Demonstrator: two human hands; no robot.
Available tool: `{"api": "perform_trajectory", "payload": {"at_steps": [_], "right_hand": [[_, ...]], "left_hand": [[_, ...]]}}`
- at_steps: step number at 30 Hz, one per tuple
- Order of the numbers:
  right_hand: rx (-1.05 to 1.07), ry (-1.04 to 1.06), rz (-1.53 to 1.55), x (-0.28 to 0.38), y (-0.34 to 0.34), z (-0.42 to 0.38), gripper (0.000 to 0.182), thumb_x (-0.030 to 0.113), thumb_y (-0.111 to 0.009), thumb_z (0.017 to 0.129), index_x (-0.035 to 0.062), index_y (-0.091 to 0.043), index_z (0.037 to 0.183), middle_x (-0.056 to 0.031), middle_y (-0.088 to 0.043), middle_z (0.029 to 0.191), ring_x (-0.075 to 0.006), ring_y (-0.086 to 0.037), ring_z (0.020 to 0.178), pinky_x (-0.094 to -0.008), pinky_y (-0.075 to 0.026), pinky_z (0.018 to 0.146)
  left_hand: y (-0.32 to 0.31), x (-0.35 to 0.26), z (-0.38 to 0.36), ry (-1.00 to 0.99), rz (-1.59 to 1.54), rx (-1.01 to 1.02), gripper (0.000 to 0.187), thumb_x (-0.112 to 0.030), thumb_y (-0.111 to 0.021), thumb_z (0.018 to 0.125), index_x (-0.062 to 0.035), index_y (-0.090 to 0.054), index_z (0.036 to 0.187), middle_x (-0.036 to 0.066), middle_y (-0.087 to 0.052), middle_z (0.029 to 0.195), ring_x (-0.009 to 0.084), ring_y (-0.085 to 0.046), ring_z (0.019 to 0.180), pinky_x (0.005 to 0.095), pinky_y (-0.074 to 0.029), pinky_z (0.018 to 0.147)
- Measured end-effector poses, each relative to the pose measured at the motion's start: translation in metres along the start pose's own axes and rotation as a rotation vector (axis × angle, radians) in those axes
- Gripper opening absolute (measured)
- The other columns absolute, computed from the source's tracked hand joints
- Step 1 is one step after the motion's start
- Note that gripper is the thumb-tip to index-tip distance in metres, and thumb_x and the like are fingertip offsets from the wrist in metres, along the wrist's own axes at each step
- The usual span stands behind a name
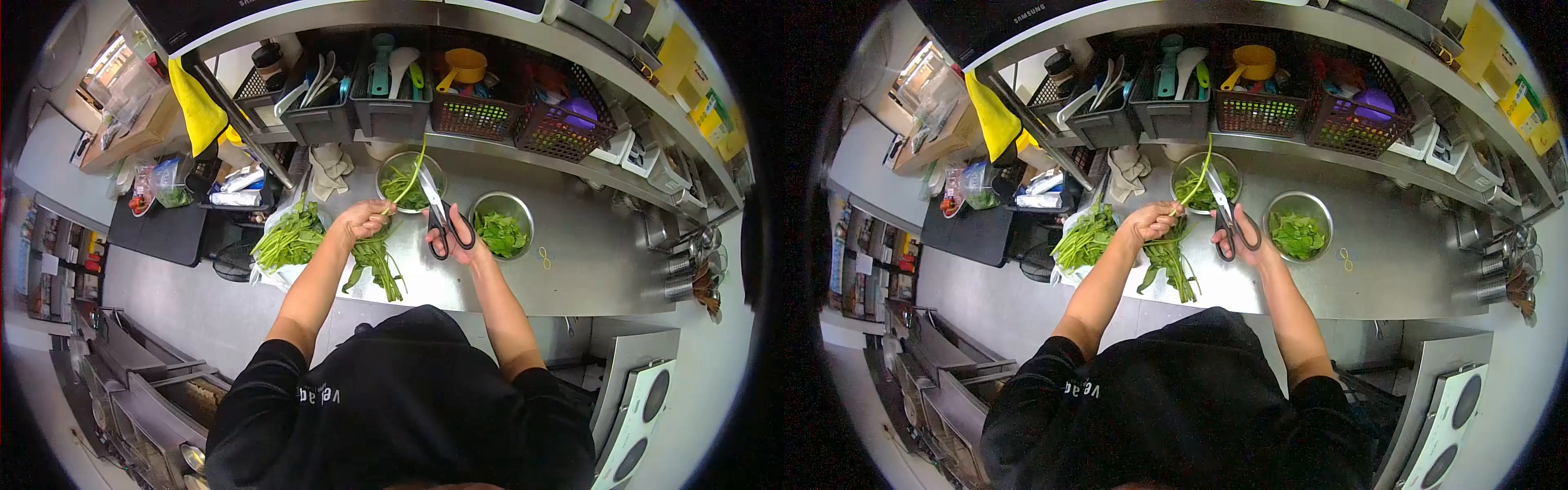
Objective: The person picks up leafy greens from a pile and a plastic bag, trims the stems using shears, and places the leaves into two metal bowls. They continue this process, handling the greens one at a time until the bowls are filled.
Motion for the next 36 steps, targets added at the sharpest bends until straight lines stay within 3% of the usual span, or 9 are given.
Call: {"api": "perform_trajectory", "payload": {"at_steps": [13,23,29,31,34,36], "right_hand": [[0.050,0.027,-0.001,0.002,-0.001,-0.006,0.079,0.071,-0.039,0.087,0.0040,-0.047,0.128,-0.0104,-0.065,0.074,-0.0117,-0.051,0.051,-0.0251,-0.041,0.047],[0.031,0.033,-0.040,0.006,0.007,-0.004,0.076,0.069,-0.043,0.087,0.0043,-0.050,0.126,-0.0064,-0.063,0.069,-0.0094,-0.051,0.047,-0.0217,-0.040,0.043],[0.066,0.037,-0.080,0.004,0.009,-0.010,0.079,0.070,-0.039,0.088,0.0048,-0.045,0.132,-0.0045,-0.065,0.070,-0.0100,-0.049,0.044,-0.0218,-0.038,0.043],[0.044,0.039,-0.070,0.008,0.006,-0.012,0.078,0.068,-0.046,0.086,0.0012,-0.049,0.126,-0.0072,-0.063,0.069,-0.0095,-0.050,0.047,-0.0226,-0.040,0.043],[-0.023,-0.012,-0.165,0.014,0.007,-0.019,0.071,0.062,-0.051,0.088,-0.0007,-0.053,0.122,-0.0079,-0.063,0.068,-0.0097,-0.051,0.047,-0.0230,-0.040,0.043],[-0.111,-0.068,-0.307,0.019,0.005,-0.029,0.065,0.057,-0.053,0.090,-0.0012,-0.055,0.119,-0.0079,-0.063,0.068,-0.0097,-0.052,0.048,-0.0229,-0.040,0.042]], "left_hand": [[0.003,0.012,-0.005,0.021,-0.224,0.090,0.005,-0.004,-0.041,0.098,-0.0006,-0.045,0.098,0.002,-0.043,0.084,0.0021,-0.031,0.048,0.0165,-0.024,0.031],[0.002,0.009,-0.008,0.067,-0.241,0.003,0.004,0.000,-0.040,0.095,-0.0005,-0.044,0.096,0.003,-0.044,0.084,0.0017,-0.032,0.046,0.0158,-0.024,0.029],[0.003,0.015,-0.015,0.096,-0.251,-0.008,0.005,0.001,-0.040,0.094,-0.0010,-0.043,0.097,0.004,-0.045,0.084,0.0020,-0.032,0.045,0.0154,-0.024,0.029],[-0.005,0.014,-0.019,0.099,-0.243,-0.004,0.004,0.000,-0.040,0.095,-0.0017,-0.043,0.097,0.004,-0.046,0.084,0.0020,-0.032,0.045,0.0152,-0.024,0.029],[-0.010,0.014,-0.026,0.031,-0.118,-0.101,0.003,-0.003,-0.042,0.096,-0.0045,-0.043,0.098,0.002,-0.046,0.079,0.0027,-0.033,0.045,0.0162,-0.024,0.030],[-0.010,0.012,-0.034,-0.125,0.354,-0.328,0.005,-0.007,-0.046,0.096,-0.0053,-0.043,0.100,0.004,-0.052,0.076,0.0049,-0.035,0.045,0.0205,-0.026,0.032]]}}
Point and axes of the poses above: each hand's wrist, its own z-axis towards the middle knuckle, its own y-axis out of the back of the hand, x = y × z, the point moved 2 cm from there along z, towards the middle knuckle
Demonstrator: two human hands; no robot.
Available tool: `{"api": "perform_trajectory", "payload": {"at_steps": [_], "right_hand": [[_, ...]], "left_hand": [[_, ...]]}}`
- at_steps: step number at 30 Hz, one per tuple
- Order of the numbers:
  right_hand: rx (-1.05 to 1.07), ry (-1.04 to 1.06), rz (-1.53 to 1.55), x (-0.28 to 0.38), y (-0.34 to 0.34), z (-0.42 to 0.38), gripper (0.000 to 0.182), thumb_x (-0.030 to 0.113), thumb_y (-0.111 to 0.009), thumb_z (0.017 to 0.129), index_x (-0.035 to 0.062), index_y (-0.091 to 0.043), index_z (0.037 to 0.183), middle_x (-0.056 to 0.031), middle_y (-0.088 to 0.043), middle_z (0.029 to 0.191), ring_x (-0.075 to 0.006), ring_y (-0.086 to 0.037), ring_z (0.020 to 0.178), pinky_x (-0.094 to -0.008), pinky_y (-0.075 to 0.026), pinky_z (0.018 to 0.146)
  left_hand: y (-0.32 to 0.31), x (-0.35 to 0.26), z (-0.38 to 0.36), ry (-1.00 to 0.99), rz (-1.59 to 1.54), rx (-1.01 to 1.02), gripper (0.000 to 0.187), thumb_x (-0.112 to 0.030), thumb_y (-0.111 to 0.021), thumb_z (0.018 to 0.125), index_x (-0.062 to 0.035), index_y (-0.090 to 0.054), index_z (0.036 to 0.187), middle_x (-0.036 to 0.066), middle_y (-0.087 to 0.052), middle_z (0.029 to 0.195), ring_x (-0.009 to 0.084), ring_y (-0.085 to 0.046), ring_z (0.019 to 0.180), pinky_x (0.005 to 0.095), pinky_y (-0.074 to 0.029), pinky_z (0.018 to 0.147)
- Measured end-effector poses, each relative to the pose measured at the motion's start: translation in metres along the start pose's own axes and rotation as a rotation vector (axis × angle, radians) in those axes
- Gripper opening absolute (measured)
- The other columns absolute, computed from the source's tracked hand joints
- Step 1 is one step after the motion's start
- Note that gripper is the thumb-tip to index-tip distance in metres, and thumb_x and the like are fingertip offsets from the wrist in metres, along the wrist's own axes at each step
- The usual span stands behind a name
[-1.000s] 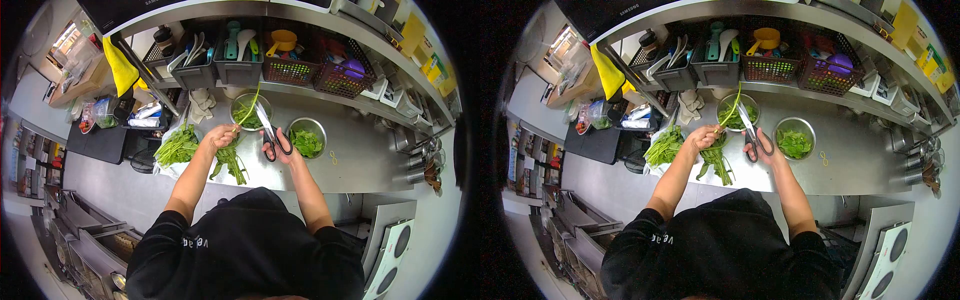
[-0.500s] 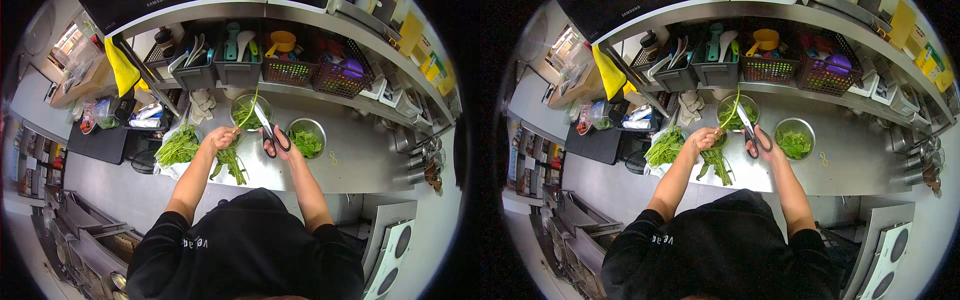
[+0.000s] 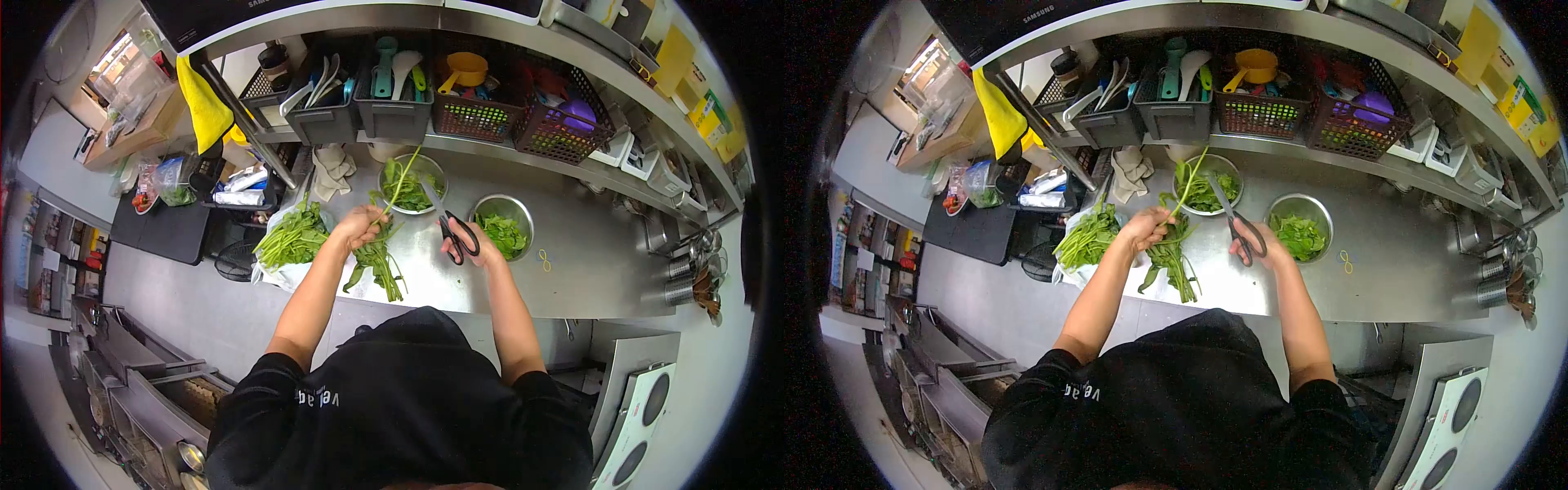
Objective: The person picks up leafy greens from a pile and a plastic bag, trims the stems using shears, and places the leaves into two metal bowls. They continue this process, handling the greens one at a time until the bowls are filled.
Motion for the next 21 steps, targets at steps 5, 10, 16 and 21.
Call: {"api": "perform_trajectory", "payload": {"at_steps": [5,10,16,21], "right_hand": [[-0.241,-0.007,-0.655,0.024,-0.016,-0.017,0.067,0.053,-0.071,0.078,0.0013,-0.060,0.119,-0.0133,-0.067,0.074,-0.0178,-0.064,0.064,-0.0329,-0.052,0.061],[-0.328,0.005,-1.219,0.078,-0.049,-0.023,0.082,0.067,-0.072,0.063,0.0083,-0.061,0.119,-0.0222,-0.068,0.094,-0.0380,-0.064,0.095,-0.0459,-0.048,0.086],[-0.330,-0.007,-1.370,0.085,-0.026,0.004,0.074,0.072,-0.071,0.059,0.0062,-0.070,0.093,-0.0201,-0.069,0.088,-0.0367,-0.065,0.090,-0.0457,-0.049,0.083],[-0.221,-0.154,-1.470,0.082,-0.011,0.018,0.074,0.072,-0.070,0.060,0.0190,-0.069,0.112,-0.0140,-0.070,0.088,-0.0325,-0.065,0.093,-0.0437,-0.047,0.087]], "left_hand": [[0.028,0.015,0.012,-0.482,0.501,-0.439,0.015,-0.012,-0.053,0.095,-0.0046,-0.040,0.096,0.007,-0.062,0.074,0.0149,-0.057,0.059,0.0305,-0.046,0.054],[0.028,0.012,0.010,-0.401,0.842,-0.541,0.032,-0.012,-0.065,0.082,0.0011,-0.044,0.102,0.025,-0.062,0.090,0.0442,-0.061,0.092,0.0464,-0.048,0.077],[0.002,0.004,0.006,-0.461,1.065,-0.520,0.037,-0.014,-0.065,0.082,0.0004,-0.043,0.109,0.027,-0.063,0.096,0.0453,-0.061,0.093,0.0504,-0.047,0.079],[-0.004,0.002,0.012,-0.548,1.147,-0.540,0.030,-0.015,-0.060,0.087,-0.0045,-0.040,0.107,0.022,-0.066,0.084,0.0429,-0.064,0.083,0.0507,-0.047,0.074]]}}
Point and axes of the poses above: each hand's wrist, its own z-axis towards the middle knuckle, its own y-axis out of the back of the hand, x = y × z, the point moved 2 cm from there along z, towards the middle knuckle
